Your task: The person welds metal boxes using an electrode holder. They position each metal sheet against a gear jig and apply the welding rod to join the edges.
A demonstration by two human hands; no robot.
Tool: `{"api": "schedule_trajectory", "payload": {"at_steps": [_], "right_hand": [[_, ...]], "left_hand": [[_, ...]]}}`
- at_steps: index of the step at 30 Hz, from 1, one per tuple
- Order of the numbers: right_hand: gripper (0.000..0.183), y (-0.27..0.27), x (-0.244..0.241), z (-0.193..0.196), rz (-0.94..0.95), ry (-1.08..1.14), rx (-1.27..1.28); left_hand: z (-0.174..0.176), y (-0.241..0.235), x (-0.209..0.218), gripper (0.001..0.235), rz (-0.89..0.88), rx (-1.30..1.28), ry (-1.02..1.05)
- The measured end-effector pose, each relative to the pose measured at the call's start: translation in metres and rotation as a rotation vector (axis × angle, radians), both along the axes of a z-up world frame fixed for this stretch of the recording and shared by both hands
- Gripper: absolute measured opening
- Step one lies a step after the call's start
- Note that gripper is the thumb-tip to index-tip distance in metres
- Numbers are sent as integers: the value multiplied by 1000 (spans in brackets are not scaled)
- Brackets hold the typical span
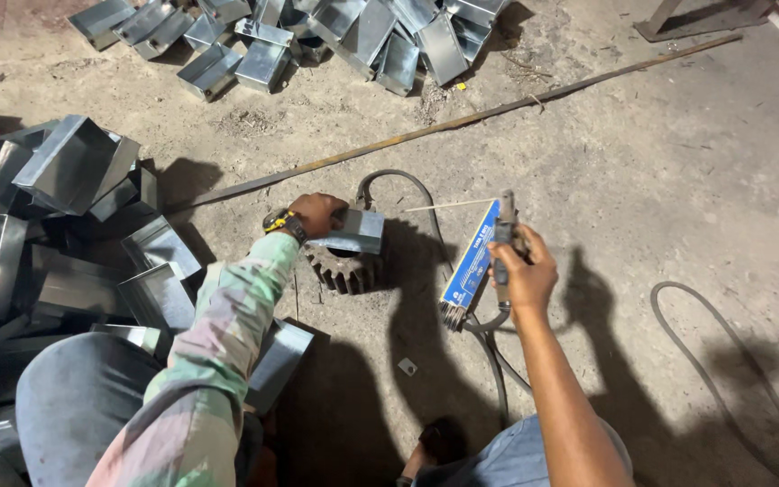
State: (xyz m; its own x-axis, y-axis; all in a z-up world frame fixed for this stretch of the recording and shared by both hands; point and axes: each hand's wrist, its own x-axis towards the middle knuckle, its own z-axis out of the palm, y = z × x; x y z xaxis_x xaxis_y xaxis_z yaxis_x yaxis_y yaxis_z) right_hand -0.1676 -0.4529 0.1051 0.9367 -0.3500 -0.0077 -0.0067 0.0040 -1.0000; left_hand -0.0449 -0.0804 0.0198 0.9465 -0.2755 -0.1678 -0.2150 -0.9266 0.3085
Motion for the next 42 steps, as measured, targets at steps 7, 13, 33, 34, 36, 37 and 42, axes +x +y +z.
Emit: {"api": "schedule_trajectory", "payload": {"at_steps": [7,13,33,34,36,37,42], "right_hand": [[57,8,8,-14,51,-102,-254],[60,15,14,-7,68,-52,-341],[57,17,10,-5,76,-56,-392],[58,18,9,-5,78,-58,-389],[57,20,9,-2,66,-62,-424],[57,21,8,-1,61,-65,-442],[64,26,4,8,64,104,-347]], "left_hand": [[-17,16,-93,31,490,-498,-719],[-86,18,-172,13,1065,-847,-786],[-101,4,-165,13,965,-1313,-706],[-101,4,-165,13,968,-1321,-701],[-104,4,-166,13,992,-1325,-668],[-105,5,-166,13,1004,-1327,-652],[-113,8,-161,12,986,-1373,-705]]}}
